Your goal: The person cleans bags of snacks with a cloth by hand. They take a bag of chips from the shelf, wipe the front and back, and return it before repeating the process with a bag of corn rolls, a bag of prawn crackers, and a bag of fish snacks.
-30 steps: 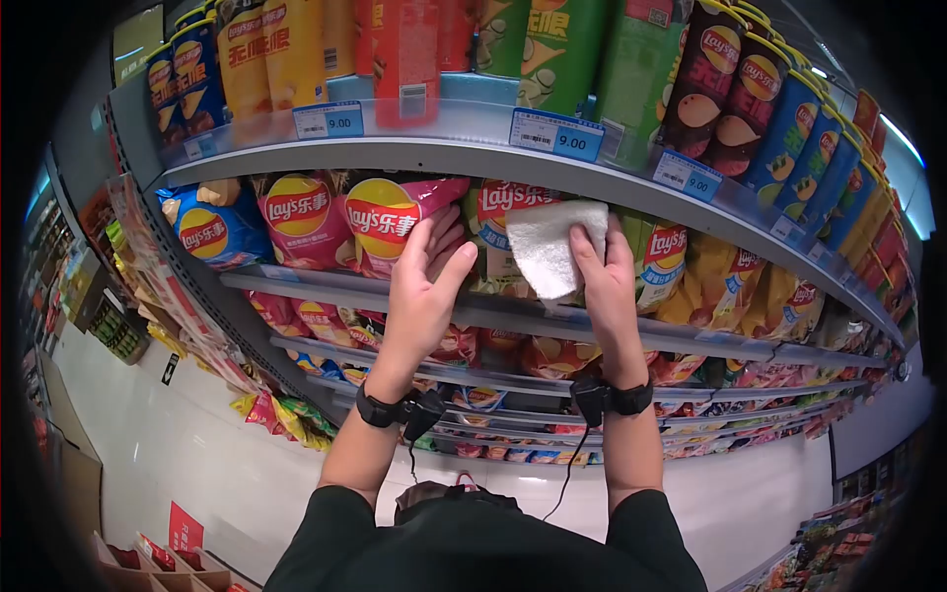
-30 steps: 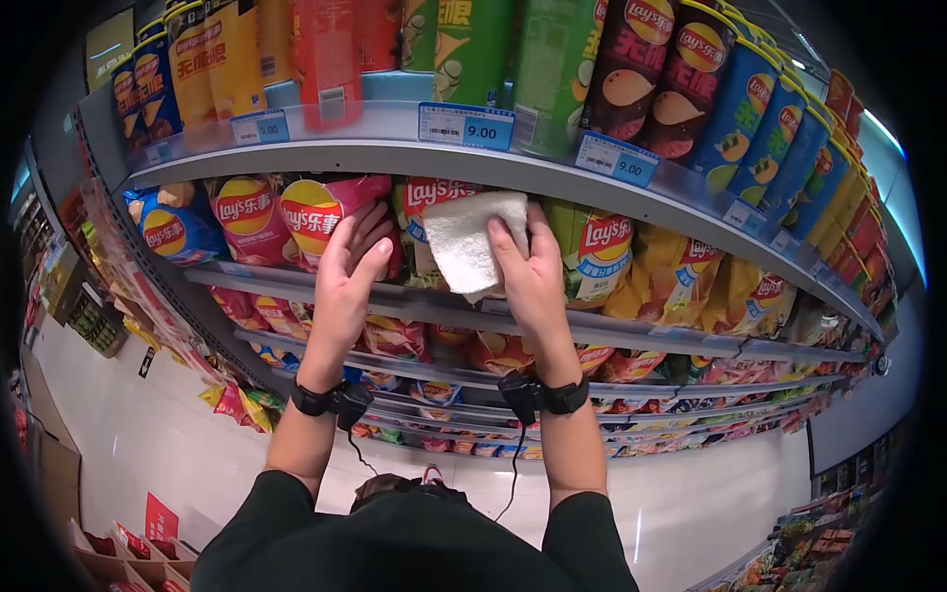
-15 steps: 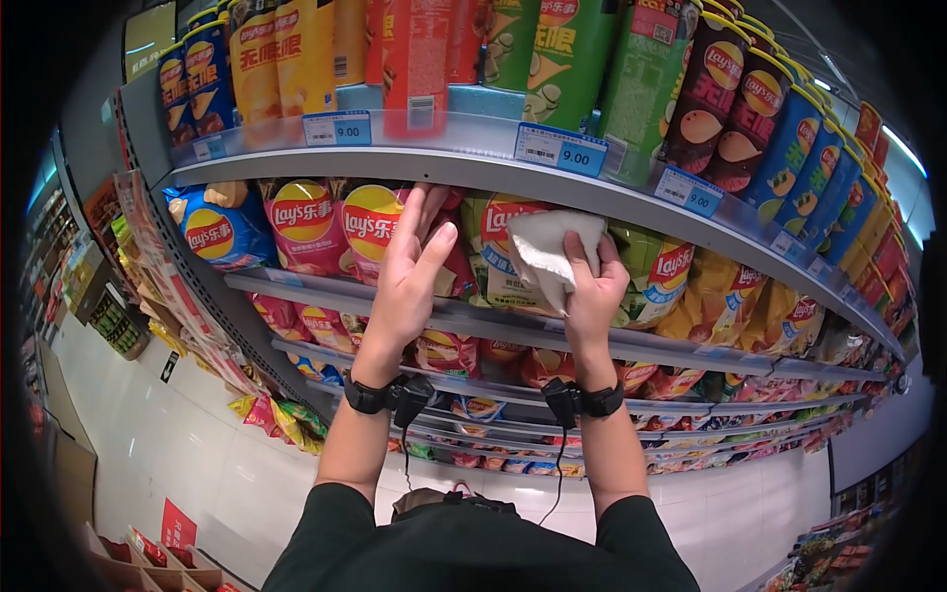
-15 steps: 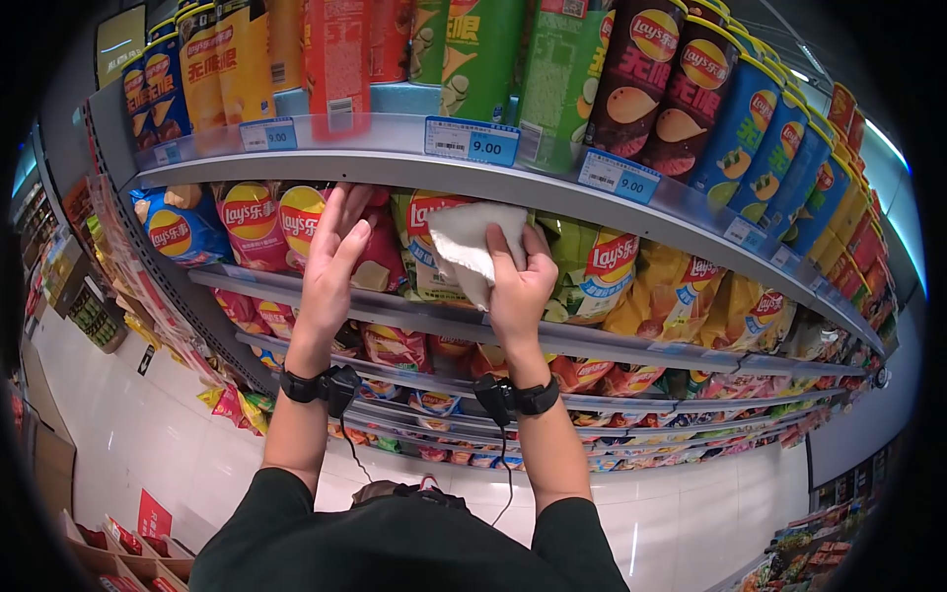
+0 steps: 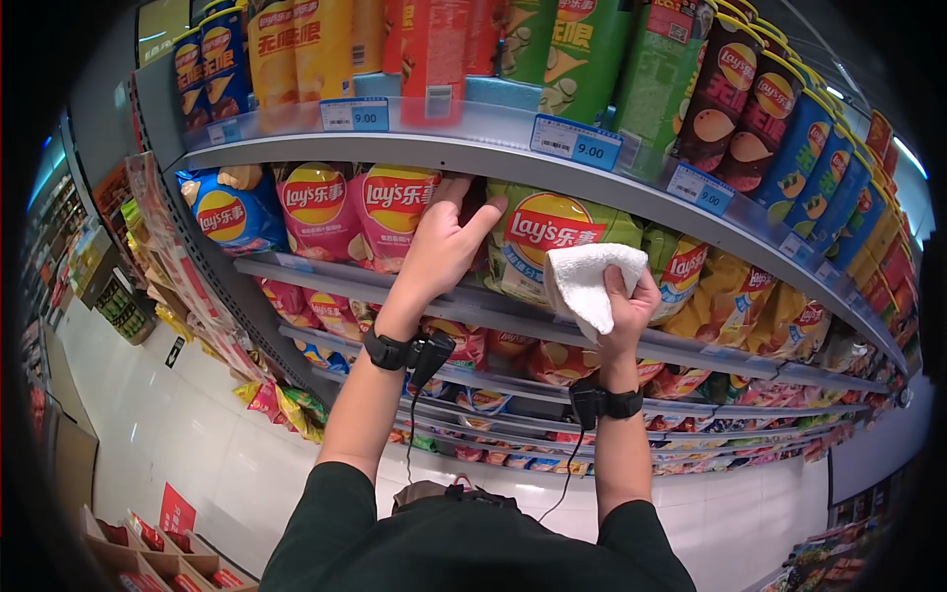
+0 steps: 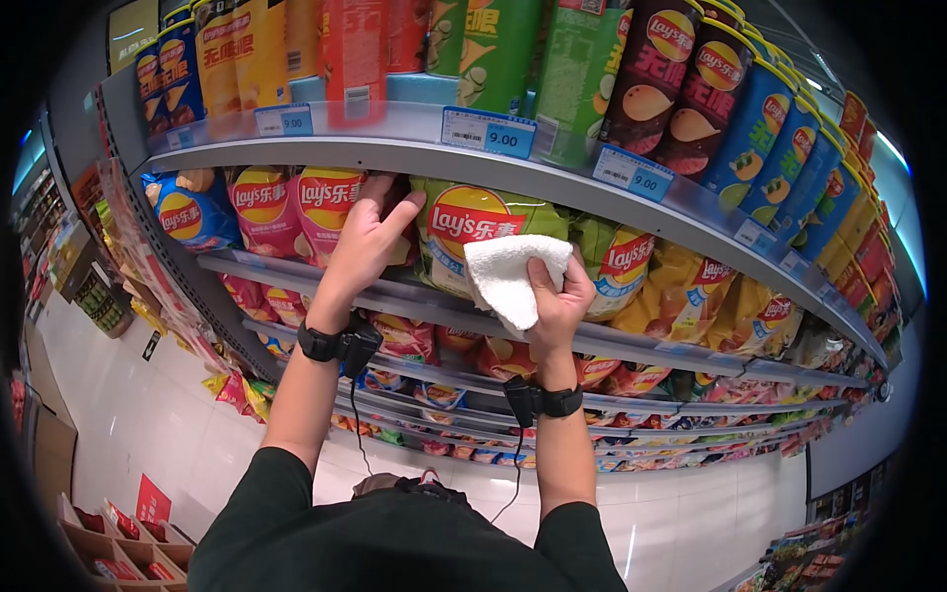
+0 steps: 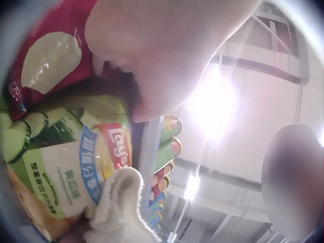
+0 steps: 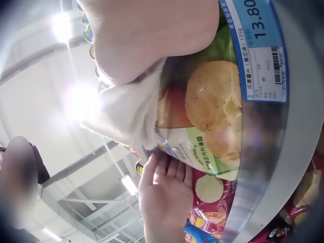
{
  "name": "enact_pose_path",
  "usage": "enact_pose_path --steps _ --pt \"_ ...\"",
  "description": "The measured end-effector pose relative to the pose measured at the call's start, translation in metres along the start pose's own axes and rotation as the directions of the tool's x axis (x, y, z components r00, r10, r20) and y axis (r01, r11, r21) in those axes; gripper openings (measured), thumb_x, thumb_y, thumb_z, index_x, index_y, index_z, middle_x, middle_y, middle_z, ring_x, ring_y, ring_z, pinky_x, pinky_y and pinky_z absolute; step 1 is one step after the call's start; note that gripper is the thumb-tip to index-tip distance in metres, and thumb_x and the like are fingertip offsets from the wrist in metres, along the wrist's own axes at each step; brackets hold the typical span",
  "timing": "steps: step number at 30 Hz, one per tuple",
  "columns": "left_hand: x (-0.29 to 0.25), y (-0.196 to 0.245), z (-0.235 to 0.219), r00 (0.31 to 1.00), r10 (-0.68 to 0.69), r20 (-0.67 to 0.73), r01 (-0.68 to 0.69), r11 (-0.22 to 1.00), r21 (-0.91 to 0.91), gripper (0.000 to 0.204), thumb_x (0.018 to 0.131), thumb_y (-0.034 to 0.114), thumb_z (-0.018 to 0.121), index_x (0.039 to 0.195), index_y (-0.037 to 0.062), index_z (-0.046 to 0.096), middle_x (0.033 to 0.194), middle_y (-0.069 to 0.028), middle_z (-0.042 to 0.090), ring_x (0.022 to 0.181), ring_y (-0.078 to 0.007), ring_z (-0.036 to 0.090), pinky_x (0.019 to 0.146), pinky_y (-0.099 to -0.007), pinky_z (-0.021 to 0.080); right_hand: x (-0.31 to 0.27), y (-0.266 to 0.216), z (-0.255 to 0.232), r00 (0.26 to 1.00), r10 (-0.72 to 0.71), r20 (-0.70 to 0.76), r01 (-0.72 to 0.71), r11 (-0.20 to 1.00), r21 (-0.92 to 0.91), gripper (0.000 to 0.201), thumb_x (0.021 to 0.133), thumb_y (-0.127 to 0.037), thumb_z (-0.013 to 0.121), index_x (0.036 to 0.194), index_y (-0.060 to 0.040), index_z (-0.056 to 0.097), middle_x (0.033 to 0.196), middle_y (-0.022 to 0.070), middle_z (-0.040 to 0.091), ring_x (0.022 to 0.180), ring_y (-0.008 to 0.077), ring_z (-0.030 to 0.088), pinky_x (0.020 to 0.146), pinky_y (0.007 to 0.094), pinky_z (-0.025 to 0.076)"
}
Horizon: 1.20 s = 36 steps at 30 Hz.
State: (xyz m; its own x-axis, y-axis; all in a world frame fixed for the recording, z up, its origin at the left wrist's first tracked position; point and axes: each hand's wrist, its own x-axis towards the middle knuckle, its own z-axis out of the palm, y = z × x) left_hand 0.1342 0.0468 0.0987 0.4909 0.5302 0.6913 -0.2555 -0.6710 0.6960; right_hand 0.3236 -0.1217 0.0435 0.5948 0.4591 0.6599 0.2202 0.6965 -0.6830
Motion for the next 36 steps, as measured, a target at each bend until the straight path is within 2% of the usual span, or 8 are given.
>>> enact_pose_path --steps 3,5,10,14,19,24,31,36 --pt "-0.004 -0.002 0.006 0.998 0.057 0.014 -0.058 0.986 0.158 0.067 0.100 0.022 0.068 0.154 -0.0023 0.037 0.148 -0.0139 0.052 0.137 -0.0221 0.048 0.116 -0.0341 0.034 -0.005 0.002 -0.010 0.996 -0.068 0.057 0.072 0.996 -0.058 0.019 0.094 -0.009 0.075 0.107 0.0043 0.070 0.103 0.0034 0.066 0.093 0.0118 0.063 0.083 0.0258 0.049" --pt "-0.012 -0.003 0.012 1.000 -0.010 0.002 0.010 0.949 -0.315 0.069 0.097 0.030 0.071 0.147 -0.0092 0.042 0.141 -0.0206 0.056 0.133 -0.0259 0.052 0.114 -0.0369 0.038 -0.010 0.000 -0.015 0.994 -0.059 0.088 0.063 0.997 -0.036 0.022 0.092 -0.009 0.077 0.107 0.0052 0.069 0.104 0.0036 0.065 0.093 0.0120 0.062 0.084 0.0258 0.048" --pt "-0.018 -0.008 0.006 0.998 -0.015 0.059 0.037 0.917 -0.397 0.070 0.094 0.026 0.076 0.146 -0.0070 0.042 0.138 -0.0177 0.058 0.129 -0.0234 0.055 0.112 -0.0354 0.041 -0.018 -0.008 -0.014 0.974 -0.160 0.159 0.184 0.971 -0.151 0.022 0.088 -0.008 0.079 0.104 0.0057 0.071 0.112 0.0072 0.064 0.099 0.0157 0.062 0.087 0.0283 0.048" --pt "-0.027 0.003 0.000 0.996 -0.050 0.077 0.077 0.911 -0.406 0.074 0.087 0.023 0.083 0.145 -0.0039 0.044 0.138 -0.0148 0.059 0.127 -0.0203 0.057 0.109 -0.0341 0.044 -0.026 -0.013 -0.015 0.955 -0.211 0.209 0.259 0.935 -0.241 0.022 0.080 -0.005 0.082 0.099 0.0045 0.074 0.121 0.0157 0.064 0.108 0.0259 0.065 0.095 0.0337 0.048" --pt "-0.044 0.004 -0.005 0.983 -0.026 0.179 0.102 0.896 -0.432 0.071 0.078 0.014 0.091 0.136 -0.0009 0.054 0.130 -0.0103 0.065 0.119 -0.0171 0.063 0.105 -0.0342 0.049 -0.037 -0.029 -0.010 0.911 -0.297 0.287 0.380 0.874 -0.303 0.026 0.074 -0.009 0.084 0.096 0.0021 0.077 0.152 0.0338 0.047 0.143 0.0455 0.047 0.115 0.0461 0.038" --pt "-0.072 0.007 -0.003 0.967 0.174 0.185 -0.084 0.906 -0.415 0.066 0.066 0.002 0.093 0.125 0.0023 0.061 0.131 -0.0057 0.056 0.120 -0.0144 0.058 0.105 -0.0311 0.046 -0.074 -0.035 -0.016 0.878 -0.355 0.321 0.455 0.825 -0.333 0.036 0.076 -0.015 0.083 0.105 0.0027 0.073 0.150 0.0327 0.050 0.146 0.0549 0.037 0.120 0.0613 0.029" --pt "-0.102 0.005 -0.004 0.965 0.223 0.136 -0.172 0.935 -0.311 0.065 0.062 0.006 0.094 0.121 0.0092 0.068 0.151 -0.0171 0.047 0.135 -0.0299 0.053 0.110 -0.0414 0.045 -0.115 -0.038 -0.013 0.904 -0.315 0.290 0.425 0.743 -0.518 0.030 0.082 -0.013 0.079 0.107 0.0030 0.077 0.134 0.0220 0.067 0.140 0.0517 0.047 0.113 0.0546 0.043" --pt "-0.108 -0.001 0.008 0.966 0.252 0.055 -0.245 0.964 -0.108 0.097 0.057 0.009 0.098 0.142 0.0116 0.051 0.153 -0.0204 0.047 0.140 -0.0392 0.050 0.113 -0.0460 0.045 -0.124 -0.046 -0.007 0.896 -0.331 0.296 0.444 0.683 -0.580 0.023 0.076 -0.008 0.076 0.097 0.0023 0.079 0.116 0.0125 0.076 0.127 0.0507 0.059 0.106 0.0520 0.050"
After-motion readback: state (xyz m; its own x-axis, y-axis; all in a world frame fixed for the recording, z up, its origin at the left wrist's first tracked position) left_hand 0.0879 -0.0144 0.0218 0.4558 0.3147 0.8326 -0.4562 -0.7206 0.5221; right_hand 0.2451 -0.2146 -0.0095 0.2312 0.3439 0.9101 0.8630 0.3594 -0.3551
